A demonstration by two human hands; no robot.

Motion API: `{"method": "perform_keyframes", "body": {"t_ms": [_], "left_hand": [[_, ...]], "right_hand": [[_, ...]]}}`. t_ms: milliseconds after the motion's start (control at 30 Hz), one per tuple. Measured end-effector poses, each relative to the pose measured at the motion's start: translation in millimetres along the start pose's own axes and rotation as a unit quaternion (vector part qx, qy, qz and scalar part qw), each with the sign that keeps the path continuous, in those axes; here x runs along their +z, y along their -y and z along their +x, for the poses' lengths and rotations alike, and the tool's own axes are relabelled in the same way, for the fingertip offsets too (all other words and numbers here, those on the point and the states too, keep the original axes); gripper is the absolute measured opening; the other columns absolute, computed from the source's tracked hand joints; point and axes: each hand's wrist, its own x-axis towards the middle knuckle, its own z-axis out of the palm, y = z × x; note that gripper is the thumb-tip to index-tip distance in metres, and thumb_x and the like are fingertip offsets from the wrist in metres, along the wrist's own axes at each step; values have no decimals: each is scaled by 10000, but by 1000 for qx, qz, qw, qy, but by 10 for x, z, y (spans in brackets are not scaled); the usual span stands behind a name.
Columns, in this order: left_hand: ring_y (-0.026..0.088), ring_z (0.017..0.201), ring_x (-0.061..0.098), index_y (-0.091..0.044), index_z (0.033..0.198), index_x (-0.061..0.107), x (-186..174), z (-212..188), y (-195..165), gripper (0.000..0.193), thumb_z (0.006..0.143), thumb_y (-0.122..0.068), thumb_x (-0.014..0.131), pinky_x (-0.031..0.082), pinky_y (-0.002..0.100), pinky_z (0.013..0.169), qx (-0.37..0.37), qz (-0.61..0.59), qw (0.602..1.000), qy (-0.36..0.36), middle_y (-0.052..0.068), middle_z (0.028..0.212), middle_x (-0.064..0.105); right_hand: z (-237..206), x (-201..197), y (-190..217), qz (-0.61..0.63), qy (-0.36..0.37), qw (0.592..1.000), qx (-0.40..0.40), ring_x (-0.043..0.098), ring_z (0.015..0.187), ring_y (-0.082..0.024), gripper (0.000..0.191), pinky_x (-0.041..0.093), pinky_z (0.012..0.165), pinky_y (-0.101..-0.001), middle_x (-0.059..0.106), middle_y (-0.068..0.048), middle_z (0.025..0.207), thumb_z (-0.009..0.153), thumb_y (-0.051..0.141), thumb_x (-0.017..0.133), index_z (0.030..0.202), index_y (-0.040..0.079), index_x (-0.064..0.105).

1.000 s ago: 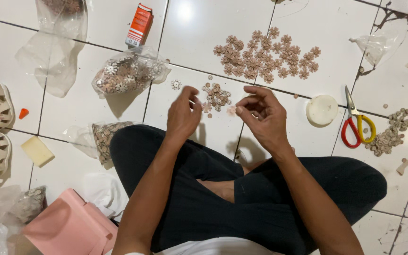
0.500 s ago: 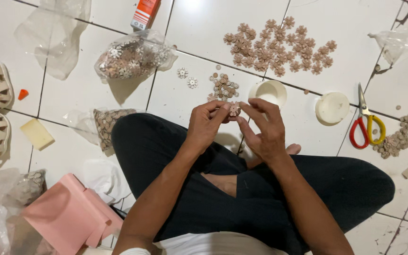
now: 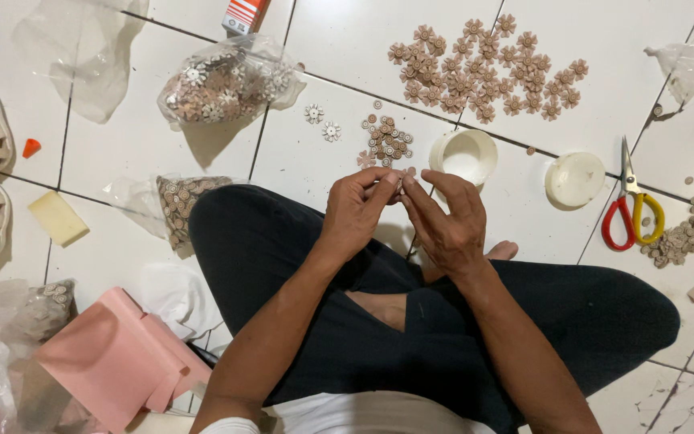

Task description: The person sits on the floor and repeatedly picks up small beige flower-shaped pieces and round discs, then presses them together by hand. The person places the assembled pieces into a small white bowl and continues the process with additional components from the floor.

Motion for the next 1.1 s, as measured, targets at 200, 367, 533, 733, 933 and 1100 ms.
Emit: {"method": "perform_keyframes", "body": {"t_ms": [200,367,533,733,933,1100], "left_hand": [[95,866,730,6,1136,750,18,-10,-31,284,1038,-221,611,601,233,804,5,18,1000,-5,58,942,780],[111,839,726,16,1127,751,11,9,35,272,1038,-206,622,594,243,773,7,27,999,-22,80,905,785],[106,845,743,26,1102,745,4,39,67,278,1049,-212,611,619,250,800,20,-25,999,-27,83,906,786],[50,743,647,-9,1116,761,75,-45,-21,279,1042,-238,620,517,216,652,5,92,994,-62,45,822,768],[44,718,628,-29,1137,756,112,-62,-50,279,1041,-246,610,485,212,607,7,108,993,-53,37,801,760],[104,859,730,19,1111,725,-31,7,-34,246,1042,-179,596,589,237,767,51,51,994,-83,82,940,782]], "right_hand": [[-21,41,-28,-11,-4,1000,-6,651,1074,-236,397,555,917,-382,630,-93,1234,884,88,884,1249,70,728],[-57,59,-20,52,-22,997,46,657,1107,-260,365,563,912,-372,633,-111,1252,888,90,893,1192,59,693],[-49,47,31,89,-32,992,82,655,1113,-269,392,583,903,-368,622,-129,1244,878,85,876,1231,52,708],[14,42,70,65,-21,995,67,639,1049,-269,393,559,844,-372,617,-120,1189,866,64,882,1229,60,730],[15,92,80,-24,-13,999,20,629,1016,-242,380,548,852,-376,626,-85,1158,877,55,886,1225,48,734],[-84,135,-19,95,-65,992,60,652,1064,-291,426,556,896,-392,641,-143,1173,919,89,846,1252,36,586]]}}
